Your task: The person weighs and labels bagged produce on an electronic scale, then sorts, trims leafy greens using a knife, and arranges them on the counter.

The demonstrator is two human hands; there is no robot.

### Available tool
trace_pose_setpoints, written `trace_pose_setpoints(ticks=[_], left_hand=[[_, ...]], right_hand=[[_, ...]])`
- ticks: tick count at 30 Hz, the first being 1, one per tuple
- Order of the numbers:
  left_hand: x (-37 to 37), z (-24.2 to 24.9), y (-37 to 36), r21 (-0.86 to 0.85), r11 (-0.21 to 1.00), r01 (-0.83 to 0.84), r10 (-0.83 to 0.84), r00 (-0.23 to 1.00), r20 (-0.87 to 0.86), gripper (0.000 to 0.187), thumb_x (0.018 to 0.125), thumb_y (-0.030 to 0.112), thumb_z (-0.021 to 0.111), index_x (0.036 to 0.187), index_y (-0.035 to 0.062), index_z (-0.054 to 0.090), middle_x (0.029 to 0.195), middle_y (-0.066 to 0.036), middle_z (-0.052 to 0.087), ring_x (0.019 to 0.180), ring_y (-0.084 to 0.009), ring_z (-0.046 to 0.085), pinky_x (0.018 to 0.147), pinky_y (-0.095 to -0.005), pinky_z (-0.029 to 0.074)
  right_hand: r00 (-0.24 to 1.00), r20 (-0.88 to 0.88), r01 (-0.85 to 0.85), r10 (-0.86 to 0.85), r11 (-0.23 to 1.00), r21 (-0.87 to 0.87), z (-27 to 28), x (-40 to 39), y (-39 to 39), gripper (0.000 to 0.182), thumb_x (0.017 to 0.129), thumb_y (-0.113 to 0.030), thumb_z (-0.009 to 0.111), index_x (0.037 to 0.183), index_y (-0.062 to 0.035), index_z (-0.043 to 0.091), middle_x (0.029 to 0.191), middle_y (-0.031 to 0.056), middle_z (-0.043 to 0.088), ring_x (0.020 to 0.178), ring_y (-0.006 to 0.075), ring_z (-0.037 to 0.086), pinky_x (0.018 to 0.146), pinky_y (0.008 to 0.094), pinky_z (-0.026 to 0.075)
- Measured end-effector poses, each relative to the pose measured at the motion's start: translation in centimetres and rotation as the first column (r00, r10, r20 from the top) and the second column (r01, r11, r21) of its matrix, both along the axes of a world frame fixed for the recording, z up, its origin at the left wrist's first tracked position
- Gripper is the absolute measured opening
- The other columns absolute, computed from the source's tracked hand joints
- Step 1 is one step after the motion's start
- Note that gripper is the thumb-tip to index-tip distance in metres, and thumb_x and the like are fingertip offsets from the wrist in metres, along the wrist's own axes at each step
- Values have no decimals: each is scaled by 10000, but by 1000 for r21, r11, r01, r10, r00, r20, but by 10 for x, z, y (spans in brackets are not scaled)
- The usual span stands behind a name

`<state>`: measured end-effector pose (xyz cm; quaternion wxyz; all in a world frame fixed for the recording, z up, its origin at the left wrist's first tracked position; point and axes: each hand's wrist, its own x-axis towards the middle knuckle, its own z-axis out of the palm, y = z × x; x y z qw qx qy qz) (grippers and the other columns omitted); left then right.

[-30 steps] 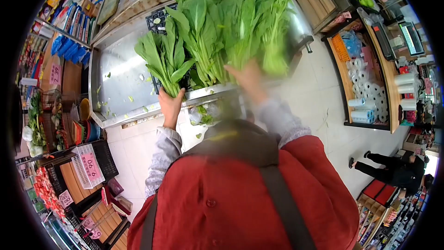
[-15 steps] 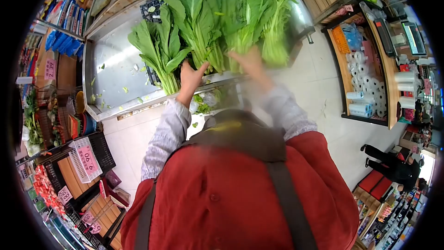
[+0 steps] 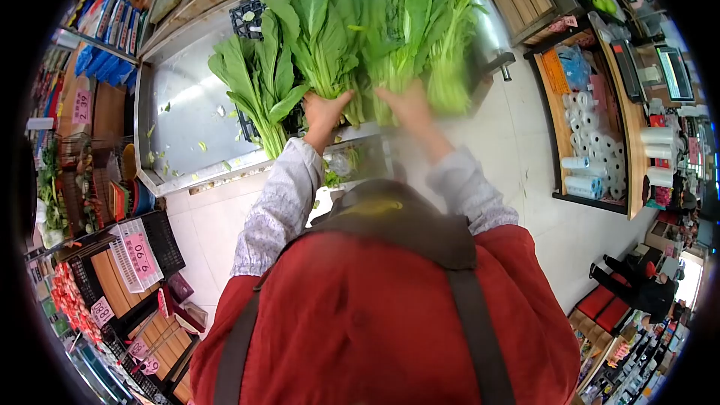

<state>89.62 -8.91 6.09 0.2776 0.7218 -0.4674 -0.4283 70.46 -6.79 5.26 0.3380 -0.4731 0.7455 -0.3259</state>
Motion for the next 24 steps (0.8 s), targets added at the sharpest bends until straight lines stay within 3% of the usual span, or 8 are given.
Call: trace_pose_setpoints(ticks=[3,6,10,12,14,18,21,24], left_hand=[[10,31,3,47,997,66,-56,981,-186,994,596,426,810,1301,-90,337,1208,-270,526,1092,-343,552,924,-369,442],[20,-4,-5,-100,990,96,-116,968,-221,563,629,348,817,1015,-20,637,900,-125,668,771,-198,639,709,-292,510],[38,-31,-14,-22,992,126,-123,894,-432,426,696,280,793,992,4,659,861,-81,673,686,-144,636,548,-257,495],[39,-34,-18,-4,993,120,-111,899,-424,420,703,274,790,992,0,657,862,-81,672,687,-150,637,555,-260,499],[39,-52,-21,-43,994,102,-111,892,-439,450,715,265,784,1034,-14,634,909,-88,668,737,-161,642,630,-272,518],[32,-23,-11,-126,987,100,-149,860,-488,498,726,277,776,1085,-21,603,965,-108,657,820,-182,643,728,-301,520],[52,-21,-14,56,976,210,-131,775,-618,602,747,309,758,1186,-30,523,1084,-152,615,952,-242,616,828,-329,502],[71,-18,-15,145,971,188,-27,693,-720,769,789,360,719,1341,-20,341,1270,-169,501,1110,-281,548,936,-392,474]], right_hand=[[990,139,-6,13,999,-52,1,-1,2,844,681,-453,772,1226,103,445,1189,248,556,1095,340,554,949,379,419],[984,180,34,-11,991,-126,-9,-8,3,825,683,-422,779,1224,105,449,1167,233,573,1077,322,564,937,373,425],[949,312,20,42,981,-193,-7,-15,10,787,686,-373,789,1232,87,458,1152,208,590,1046,297,578,919,364,432],[941,335,16,55,979,-205,-8,-19,12,779,686,-359,791,1237,80,460,1154,202,592,1039,292,580,916,362,433],[957,286,18,58,967,-254,-14,-22,14,575,747,-270,745,1164,47,507,1036,122,623,916,187,597,834,299,466],[953,301,31,44,970,-242,-4,-30,19,596,749,-274,744,1180,57,498,1039,120,620,917,181,595,831,295,464],[955,297,84,-21,976,-201,14,-45,20,603,768,-283,718,1203,65,486,1039,124,616,923,179,598,815,294,476],[870,488,5,71,988,-152,59,-59,24,628,788,-313,674,1237,71,463,1048,141,611,937,197,609,803,304,500]])
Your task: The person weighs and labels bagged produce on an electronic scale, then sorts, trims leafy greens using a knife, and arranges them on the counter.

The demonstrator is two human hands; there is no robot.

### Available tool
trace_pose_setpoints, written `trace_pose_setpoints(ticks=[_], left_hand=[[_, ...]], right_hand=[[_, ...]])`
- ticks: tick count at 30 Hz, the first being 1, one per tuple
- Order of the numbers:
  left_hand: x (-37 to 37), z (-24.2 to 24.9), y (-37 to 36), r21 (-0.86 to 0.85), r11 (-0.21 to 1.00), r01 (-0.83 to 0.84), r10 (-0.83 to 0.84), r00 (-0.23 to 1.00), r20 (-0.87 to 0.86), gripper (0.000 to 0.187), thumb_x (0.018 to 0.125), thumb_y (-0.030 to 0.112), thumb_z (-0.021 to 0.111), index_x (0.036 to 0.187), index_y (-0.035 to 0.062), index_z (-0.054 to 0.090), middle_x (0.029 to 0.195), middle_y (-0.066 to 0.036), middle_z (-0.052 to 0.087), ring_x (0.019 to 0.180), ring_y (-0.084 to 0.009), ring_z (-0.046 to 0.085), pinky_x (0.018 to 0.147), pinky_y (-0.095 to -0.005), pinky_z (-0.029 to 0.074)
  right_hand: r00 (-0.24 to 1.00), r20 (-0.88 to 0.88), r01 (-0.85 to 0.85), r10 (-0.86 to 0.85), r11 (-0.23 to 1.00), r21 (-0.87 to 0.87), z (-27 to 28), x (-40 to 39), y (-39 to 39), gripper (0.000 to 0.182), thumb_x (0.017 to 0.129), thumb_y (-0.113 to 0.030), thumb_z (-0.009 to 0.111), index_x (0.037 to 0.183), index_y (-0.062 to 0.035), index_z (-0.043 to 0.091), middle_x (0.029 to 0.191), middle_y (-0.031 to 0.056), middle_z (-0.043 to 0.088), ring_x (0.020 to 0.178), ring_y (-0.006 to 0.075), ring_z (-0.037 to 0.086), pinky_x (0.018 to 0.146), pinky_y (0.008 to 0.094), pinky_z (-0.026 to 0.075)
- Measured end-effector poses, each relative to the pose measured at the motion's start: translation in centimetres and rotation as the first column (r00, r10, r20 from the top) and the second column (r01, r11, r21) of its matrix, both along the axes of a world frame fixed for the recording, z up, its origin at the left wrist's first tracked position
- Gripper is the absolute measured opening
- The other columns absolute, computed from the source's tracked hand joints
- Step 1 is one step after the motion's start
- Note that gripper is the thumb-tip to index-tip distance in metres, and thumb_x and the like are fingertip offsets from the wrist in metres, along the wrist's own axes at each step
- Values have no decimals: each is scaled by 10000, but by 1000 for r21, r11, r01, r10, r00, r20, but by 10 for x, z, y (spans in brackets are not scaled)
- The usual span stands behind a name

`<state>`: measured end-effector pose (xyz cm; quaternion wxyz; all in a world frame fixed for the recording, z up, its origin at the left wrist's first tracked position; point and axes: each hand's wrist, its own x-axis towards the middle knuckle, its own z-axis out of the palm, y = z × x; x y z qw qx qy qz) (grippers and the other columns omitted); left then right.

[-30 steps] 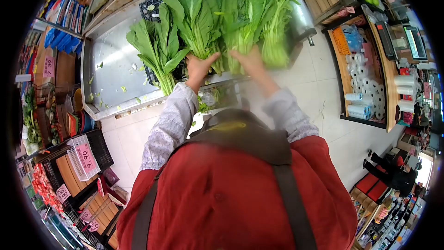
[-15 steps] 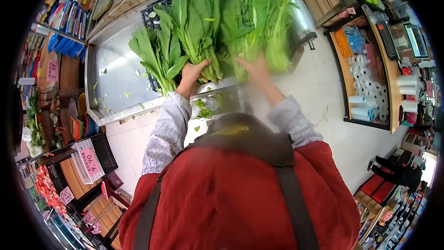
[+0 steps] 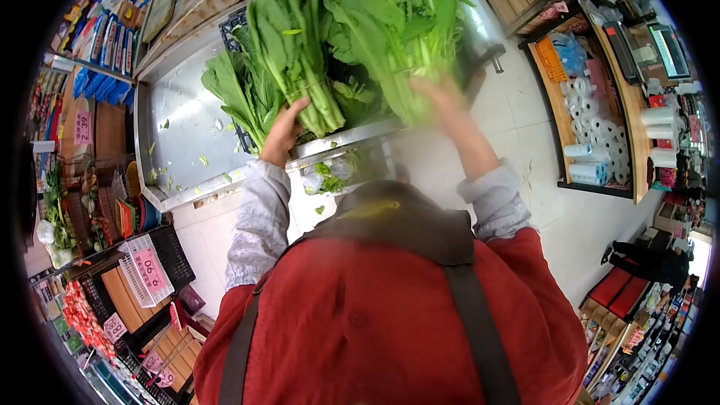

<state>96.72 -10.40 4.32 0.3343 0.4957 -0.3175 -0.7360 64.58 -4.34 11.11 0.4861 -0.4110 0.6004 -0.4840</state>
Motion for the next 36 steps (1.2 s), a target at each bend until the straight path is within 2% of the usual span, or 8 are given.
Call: trace_pose_setpoints(ticks=[11,15,19,27,29,31,33,36], left_hand=[[32,-21,-11,-7,998,-68,59,913,-404,716,813,491,629,1340,58,413,1236,-140,550,1096,-294,564,920,-439,482],[14,-26,-13,-53,998,22,-22,1000,-9,746,792,427,683,1341,9,401,1292,-185,498,1162,-304,497,999,-464,383],[-14,-27,-7,-353,934,57,62,946,318,641,726,280,785,1218,-22,507,1077,-135,622,916,-218,627,812,-317,500],[-38,-1,9,-520,850,87,259,790,555,843,626,412,817,1232,-61,469,1134,-220,590,1022,-325,594,890,-395,456],[-49,18,22,-546,831,111,437,478,762,900,652,444,798,1273,-96,434,1210,-265,543,1100,-353,554,924,-389,441],[-56,35,37,-641,768,16,491,629,603,870,715,421,764,1322,-86,401,1289,-272,489,1196,-353,487,976,-389,412],[-67,84,52,-558,829,-39,163,971,174,824,794,460,711,1334,-76,394,1272,-217,499,1172,-301,496,997,-390,389],[-78,94,49,-485,874,11,-12,1000,1,907,776,478,724,1379,-46,295,1338,-184,433,1219,-260,452,1013,-383,373]], right_hand=[[962,262,-16,79,972,-235,72,-15,4,594,849,-355,581,1266,46,450,1148,130,590,1006,198,604,879,312,484],[928,333,-88,169,965,-246,65,-29,-1,599,846,-354,581,1269,50,450,1138,148,599,995,218,621,877,330,501],[884,412,-146,219,969,-202,53,-15,0,646,833,-399,584,1272,56,448,1147,175,595,989,244,629,858,345,525],[830,531,-147,169,986,-85,1,10,4,613,843,-397,568,1264,39,475,1176,169,594,1016,249,622,904,369,499],[889,430,-146,158,987,-61,-23,5,-1,611,846,-398,568,1261,40,477,1170,166,598,1012,246,623,900,368,501],[816,562,-161,131,987,4,12,21,7,589,852,-386,566,1251,39,485,1171,164,598,1010,239,623,892,365,504],[800,499,-290,333,943,-165,38,34,10,582,857,-368,566,1266,34,468,1140,147,604,970,226,629,864,360,510],[871,384,-274,306,952,-137,49,45,11,571,852,-327,592,1277,25,448,1107,120,603,944,195,615,841,329,499]])
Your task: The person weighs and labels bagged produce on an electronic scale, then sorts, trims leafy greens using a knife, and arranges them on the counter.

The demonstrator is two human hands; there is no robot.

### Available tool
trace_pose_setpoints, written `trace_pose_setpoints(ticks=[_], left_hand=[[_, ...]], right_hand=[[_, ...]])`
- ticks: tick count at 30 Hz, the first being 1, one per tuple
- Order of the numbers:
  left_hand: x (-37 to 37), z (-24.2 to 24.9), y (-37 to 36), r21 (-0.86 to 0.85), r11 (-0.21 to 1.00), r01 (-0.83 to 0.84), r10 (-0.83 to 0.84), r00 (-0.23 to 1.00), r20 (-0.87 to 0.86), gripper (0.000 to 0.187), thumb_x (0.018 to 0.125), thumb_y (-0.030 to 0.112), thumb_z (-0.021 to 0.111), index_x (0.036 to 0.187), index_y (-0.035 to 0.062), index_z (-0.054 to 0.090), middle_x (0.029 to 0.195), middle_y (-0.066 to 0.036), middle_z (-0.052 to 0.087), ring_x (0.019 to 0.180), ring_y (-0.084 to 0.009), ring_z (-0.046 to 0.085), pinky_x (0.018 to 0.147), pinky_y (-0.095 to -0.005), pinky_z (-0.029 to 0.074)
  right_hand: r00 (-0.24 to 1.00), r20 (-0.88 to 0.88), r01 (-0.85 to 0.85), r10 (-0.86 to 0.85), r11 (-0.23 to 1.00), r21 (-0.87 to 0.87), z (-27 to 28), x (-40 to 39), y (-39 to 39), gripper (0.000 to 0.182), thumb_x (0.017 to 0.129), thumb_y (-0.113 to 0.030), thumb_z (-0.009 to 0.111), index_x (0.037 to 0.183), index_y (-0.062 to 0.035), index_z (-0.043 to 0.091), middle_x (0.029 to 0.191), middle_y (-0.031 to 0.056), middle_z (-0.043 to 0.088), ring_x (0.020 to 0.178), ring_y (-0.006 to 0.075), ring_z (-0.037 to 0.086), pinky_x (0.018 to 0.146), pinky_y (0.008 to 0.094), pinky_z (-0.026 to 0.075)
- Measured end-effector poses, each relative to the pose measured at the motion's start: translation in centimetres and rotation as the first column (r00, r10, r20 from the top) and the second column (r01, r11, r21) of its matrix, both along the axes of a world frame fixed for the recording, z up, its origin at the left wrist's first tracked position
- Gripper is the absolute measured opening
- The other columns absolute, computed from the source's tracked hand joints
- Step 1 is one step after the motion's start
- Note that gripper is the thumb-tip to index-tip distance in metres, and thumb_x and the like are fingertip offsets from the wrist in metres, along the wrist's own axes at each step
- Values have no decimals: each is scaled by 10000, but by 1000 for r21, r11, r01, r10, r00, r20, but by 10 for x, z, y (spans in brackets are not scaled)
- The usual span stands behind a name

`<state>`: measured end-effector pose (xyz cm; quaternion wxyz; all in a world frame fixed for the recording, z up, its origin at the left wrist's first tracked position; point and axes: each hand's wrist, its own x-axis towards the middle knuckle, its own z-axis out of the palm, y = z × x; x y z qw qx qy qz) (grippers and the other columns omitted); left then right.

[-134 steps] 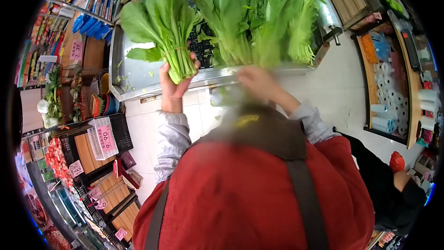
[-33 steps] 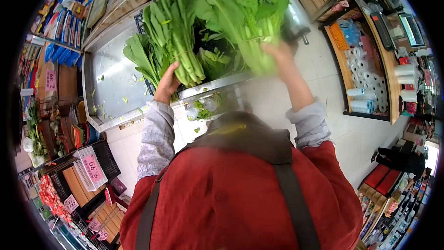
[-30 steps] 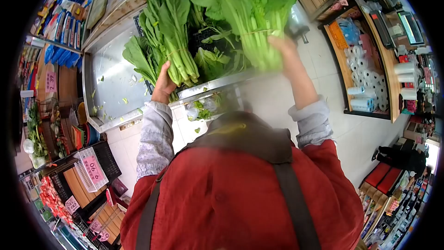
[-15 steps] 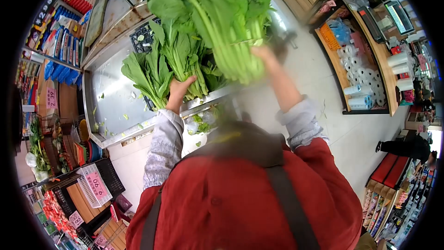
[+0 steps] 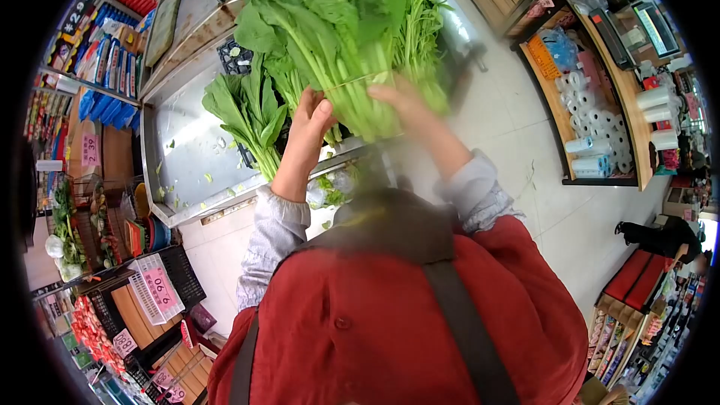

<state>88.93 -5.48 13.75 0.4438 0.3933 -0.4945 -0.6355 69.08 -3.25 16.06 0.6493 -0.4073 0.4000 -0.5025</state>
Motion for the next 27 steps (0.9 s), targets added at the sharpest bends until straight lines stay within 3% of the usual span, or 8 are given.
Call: trace_pose_setpoints(ticks=[5,9,10,11,13,16,22,27], left_hand=[[-15,-7,-6,102,986,132,-113,979,-172,953,720,435,792,1369,-18,262,1324,-162,431,1215,-258,449,1025,-397,368],[-25,-9,-5,164,968,189,-116,919,-376,887,731,395,791,1347,-15,300,1256,-155,494,1145,-260,518,969,-381,454],[-27,-5,-1,220,953,209,-96,896,-433,594,807,171,608,1347,53,388,1215,-109,540,1034,-215,574,856,-345,490],[-29,-3,2,215,953,213,-102,895,-433,594,807,171,608,1347,53,388,1215,-109,540,1034,-215,574,856,-345,490],[-31,3,3,199,940,276,-123,822,-557,751,745,333,781,1301,-6,408,1179,-119,562,1070,-234,576,936,-370,491],[-32,5,4,201,929,312,-152,814,-561,718,733,314,791,1279,5,442,1150,-104,579,1058,-227,583,942,-371,488],[-36,2,1,229,939,255,-77,809,-583,766,736,270,798,1308,3,365,1210,-125,536,1106,-247,552,969,-372,465],[-32,1,-3,216,952,216,-77,854,-515,848,740,250,798,1342,-25,268,1254,-166,490,1150,-263,518,985,-381,447]], right_hand=[[960,-251,99,-124,989,-110,19,18,12,608,810,-292,669,1277,22,438,1123,112,573,1015,155,550,876,300,452],[844,-519,-19,-138,958,-286,16,6,16,713,817,-349,679,1325,57,386,1191,142,549,1030,175,560,877,314,465],[782,-605,-15,-149,966,-258,7,1,13,723,823,-354,676,1331,63,376,1201,146,545,1020,177,567,863,316,474],[711,-685,-9,-157,973,-232,2,-5,12,733,829,-360,674,1338,68,366,1211,150,541,1009,179,574,849,318,483],[749,-640,-6,-168,965,-261,12,-8,11,695,844,-382,660,1309,68,406,1175,173,562,977,198,593,821,321,495],[491,-667,102,-561,797,-595,35,-8,15,353,857,-253,665,1076,14,592,979,134,621,855,212,618,733,302,494],[379,-629,-165,-679,619,-768,48,-10,12,133,794,-78,684,907,-25,639,837,110,622,759,247,613,671,317,493],[296,-670,-278,-681,610,-742,50,-11,3,113,795,-97,675,877,-39,624,790,88,613,733,267,608,642,344,494]])
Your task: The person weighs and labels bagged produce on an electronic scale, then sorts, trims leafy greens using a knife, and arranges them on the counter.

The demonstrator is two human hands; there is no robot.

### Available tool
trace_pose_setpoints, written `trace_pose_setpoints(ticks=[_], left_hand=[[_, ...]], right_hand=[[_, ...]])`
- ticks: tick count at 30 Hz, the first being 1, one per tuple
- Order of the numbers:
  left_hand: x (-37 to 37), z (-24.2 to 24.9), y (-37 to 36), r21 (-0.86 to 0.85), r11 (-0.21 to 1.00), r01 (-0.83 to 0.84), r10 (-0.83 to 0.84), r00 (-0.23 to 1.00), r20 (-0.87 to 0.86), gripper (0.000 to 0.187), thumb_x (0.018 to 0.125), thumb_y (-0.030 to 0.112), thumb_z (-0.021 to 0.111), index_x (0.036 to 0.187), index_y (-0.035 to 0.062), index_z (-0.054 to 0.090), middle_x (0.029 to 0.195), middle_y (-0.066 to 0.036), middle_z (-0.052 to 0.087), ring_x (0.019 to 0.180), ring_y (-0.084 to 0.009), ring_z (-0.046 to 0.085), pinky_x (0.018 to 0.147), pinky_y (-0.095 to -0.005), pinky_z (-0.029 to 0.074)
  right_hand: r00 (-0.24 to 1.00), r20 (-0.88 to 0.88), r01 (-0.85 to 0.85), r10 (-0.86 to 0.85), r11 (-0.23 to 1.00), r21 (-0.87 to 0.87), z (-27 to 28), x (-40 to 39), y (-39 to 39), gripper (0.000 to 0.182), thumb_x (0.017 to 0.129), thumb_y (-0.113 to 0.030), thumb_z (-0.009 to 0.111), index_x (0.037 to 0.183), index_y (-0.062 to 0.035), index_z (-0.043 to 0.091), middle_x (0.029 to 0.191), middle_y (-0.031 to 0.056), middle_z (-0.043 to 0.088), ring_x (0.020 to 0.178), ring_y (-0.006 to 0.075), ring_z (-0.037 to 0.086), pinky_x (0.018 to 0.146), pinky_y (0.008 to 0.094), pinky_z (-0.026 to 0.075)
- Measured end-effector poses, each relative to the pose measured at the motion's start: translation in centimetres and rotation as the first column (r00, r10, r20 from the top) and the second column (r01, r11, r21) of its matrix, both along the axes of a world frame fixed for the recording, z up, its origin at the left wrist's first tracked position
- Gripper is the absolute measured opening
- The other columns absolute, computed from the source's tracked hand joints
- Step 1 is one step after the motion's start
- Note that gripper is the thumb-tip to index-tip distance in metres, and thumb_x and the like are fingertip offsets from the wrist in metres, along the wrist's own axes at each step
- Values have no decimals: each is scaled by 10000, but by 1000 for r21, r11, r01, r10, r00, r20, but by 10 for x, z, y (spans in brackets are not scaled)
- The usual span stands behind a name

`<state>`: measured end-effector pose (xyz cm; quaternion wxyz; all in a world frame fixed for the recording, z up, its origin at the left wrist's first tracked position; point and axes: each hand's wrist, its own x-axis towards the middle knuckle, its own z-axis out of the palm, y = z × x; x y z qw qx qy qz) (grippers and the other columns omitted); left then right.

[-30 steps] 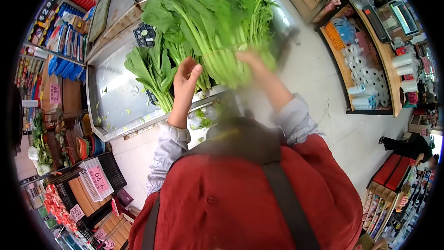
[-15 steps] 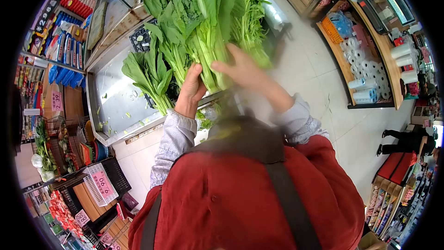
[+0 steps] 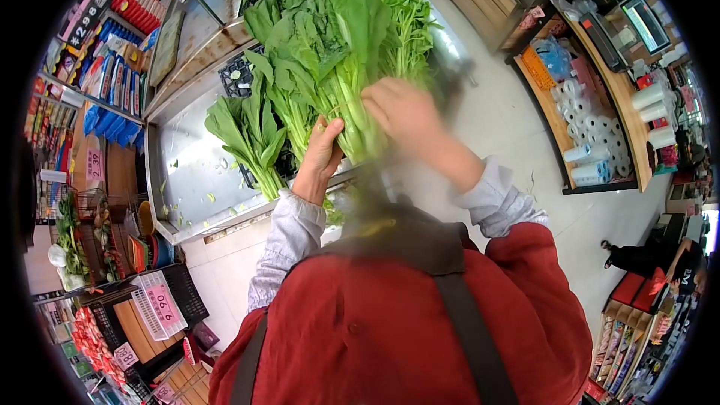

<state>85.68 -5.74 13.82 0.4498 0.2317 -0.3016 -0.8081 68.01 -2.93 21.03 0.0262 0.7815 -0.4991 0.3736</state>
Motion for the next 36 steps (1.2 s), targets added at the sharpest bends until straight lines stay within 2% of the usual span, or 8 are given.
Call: trace_pose_setpoints(ticks=[7,13,16,23,24,25,29,36], left_hand=[[6,-21,-6,-14,1000,-23,25,989,146,1008,743,245,798,1391,-95,104,1342,-228,387,1226,-307,455,1025,-401,404],[5,-28,-7,4,1000,-21,20,984,175,1113,755,252,790,1415,-103,-33,1404,-248,313,1289,-313,381,1055,-410,361],[3,-20,-6,23,999,-31,27,987,158,888,764,278,783,1348,-85,221,1311,-209,428,1204,-291,472,1014,-406,413],[-2,-4,1,59,998,-22,16,995,98,718,790,301,755,1258,-61,348,1204,-175,519,1076,-252,562,950,-388,470],[-3,2,3,82,996,-21,16,998,64,561,808,252,689,1224,-17,428,1129,-126,555,987,-219,580,839,-370,496],[-3,5,5,104,994,-20,17,999,29,421,826,204,623,1191,27,507,1053,-77,591,899,-186,599,729,-352,522],[-4,-8,-2,104,994,27,-31,999,36,417,825,214,613,1187,29,516,1056,-81,591,914,-191,602,749,-358,528],[-9,-23,-7,111,992,51,-48,998,-29,425,858,264,582,1212,37,519,1102,-86,590,973,-198,597,806,-366,520]], right_hand=[[955,-295,-46,45,999,1,-9,-8,-18,82,788,-115,643,797,-62,582,733,68,585,691,252,609,592,347,497],[959,-279,-57,44,998,-38,-15,-7,-24,74,774,-106,632,788,-59,577,710,68,577,648,251,603,562,345,496],[964,-259,-67,56,997,-33,-14,-8,-24,72,770,-102,632,786,-60,576,703,69,577,632,254,603,553,348,497],[981,-179,-68,72,997,29,-8,-10,-23,62,757,-83,619,782,-59,568,720,71,572,624,250,596,551,338,487],[981,-179,-67,71,997,30,-5,-10,-23,62,757,-83,619,782,-59,568,720,71,572,624,250,596,551,338,487],[989,-64,-121,130,985,122,-2,-10,-24,60,752,-70,603,781,-46,556,723,74,559,644,236,585,572,326,478],[923,271,-366,272,836,410,0,-16,-31,90,745,-75,574,780,-10,522,725,81,518,700,207,532,621,306,441],[944,36,-280,329,738,614,14,-17,-31,277,753,-210,636,685,-13,452,671,60,472,656,158,488,564,305,383]])
